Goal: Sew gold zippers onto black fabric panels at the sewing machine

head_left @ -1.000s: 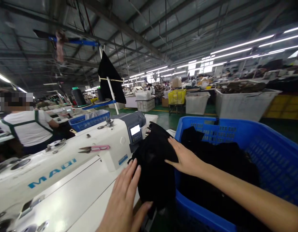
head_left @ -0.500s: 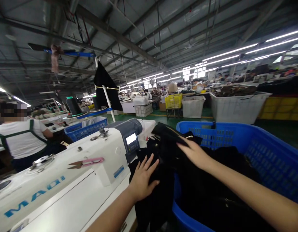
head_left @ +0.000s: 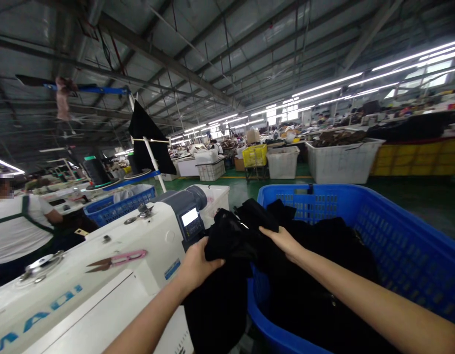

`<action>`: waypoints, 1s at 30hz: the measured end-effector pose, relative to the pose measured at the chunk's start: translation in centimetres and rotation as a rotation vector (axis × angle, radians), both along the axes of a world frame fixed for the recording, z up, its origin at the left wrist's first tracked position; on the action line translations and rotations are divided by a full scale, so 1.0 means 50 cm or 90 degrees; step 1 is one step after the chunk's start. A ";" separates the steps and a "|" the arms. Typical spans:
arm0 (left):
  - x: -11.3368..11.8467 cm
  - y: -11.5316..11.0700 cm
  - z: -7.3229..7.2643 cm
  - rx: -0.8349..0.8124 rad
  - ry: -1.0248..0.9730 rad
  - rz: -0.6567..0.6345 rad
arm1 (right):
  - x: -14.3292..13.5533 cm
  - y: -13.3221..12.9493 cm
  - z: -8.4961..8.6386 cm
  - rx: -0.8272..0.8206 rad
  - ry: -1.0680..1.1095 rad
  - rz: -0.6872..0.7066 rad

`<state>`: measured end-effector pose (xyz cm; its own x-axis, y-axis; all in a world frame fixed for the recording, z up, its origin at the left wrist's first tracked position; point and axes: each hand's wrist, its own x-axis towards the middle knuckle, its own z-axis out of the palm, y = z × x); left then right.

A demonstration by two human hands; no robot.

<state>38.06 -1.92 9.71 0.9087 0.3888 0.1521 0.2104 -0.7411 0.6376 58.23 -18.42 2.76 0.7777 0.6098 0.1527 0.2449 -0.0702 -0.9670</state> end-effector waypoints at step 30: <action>-0.068 -0.095 -0.049 0.486 -0.234 -0.164 | -0.110 -0.046 0.181 0.081 -0.710 0.030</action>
